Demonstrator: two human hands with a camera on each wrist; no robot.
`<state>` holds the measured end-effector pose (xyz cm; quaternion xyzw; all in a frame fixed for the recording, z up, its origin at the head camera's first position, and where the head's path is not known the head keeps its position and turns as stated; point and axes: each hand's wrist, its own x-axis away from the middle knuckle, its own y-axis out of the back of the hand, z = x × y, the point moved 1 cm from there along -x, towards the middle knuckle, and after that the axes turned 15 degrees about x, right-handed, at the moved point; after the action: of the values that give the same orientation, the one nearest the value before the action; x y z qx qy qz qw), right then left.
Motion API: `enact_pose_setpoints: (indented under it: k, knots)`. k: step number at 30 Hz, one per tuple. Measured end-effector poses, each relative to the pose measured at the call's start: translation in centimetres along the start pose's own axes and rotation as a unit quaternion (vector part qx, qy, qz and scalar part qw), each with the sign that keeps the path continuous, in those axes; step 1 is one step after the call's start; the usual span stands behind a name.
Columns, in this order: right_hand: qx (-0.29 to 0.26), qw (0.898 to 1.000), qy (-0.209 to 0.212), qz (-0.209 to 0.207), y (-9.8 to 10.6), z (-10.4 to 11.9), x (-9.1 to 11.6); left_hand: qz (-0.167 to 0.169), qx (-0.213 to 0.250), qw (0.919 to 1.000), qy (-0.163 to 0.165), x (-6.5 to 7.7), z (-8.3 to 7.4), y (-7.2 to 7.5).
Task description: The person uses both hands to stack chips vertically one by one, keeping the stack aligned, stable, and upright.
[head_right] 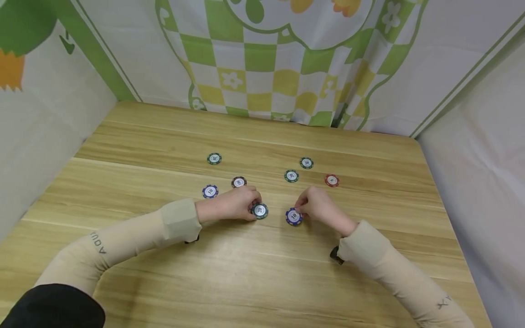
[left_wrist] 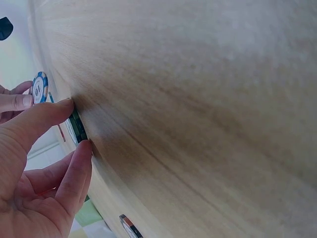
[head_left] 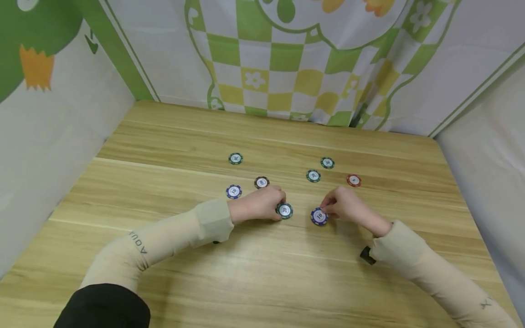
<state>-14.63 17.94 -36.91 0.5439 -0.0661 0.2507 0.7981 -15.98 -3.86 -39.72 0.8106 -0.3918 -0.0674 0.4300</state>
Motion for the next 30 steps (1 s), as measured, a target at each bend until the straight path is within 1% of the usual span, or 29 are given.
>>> enact_pose_setpoints:
  k: [4,12,16,23,30]
  knots:
    - [-0.052,0.999,-0.005,-0.006,-0.2,0.0,-0.2,-0.001,0.003,1.0,-0.003,0.0,0.0,0.1]
    - [-0.115,0.993,-0.008,-0.022,-0.7,0.3,-0.7,0.0,0.0,1.0,-0.006,0.0,0.0,0.1]
    - [-0.134,0.991,-0.014,-0.024,-0.8,0.7,-0.9,0.001,-0.001,1.0,-0.006,0.0,0.0,0.1]
    - [-0.15,0.988,-0.02,-0.025,-1.0,1.3,-1.2,0.001,-0.001,1.0,-0.006,-0.1,0.1,0.1]
    - [-0.173,0.984,-0.031,-0.022,-1.4,1.8,-1.6,0.0,0.0,0.9999,-0.013,-0.1,0.0,0.1]
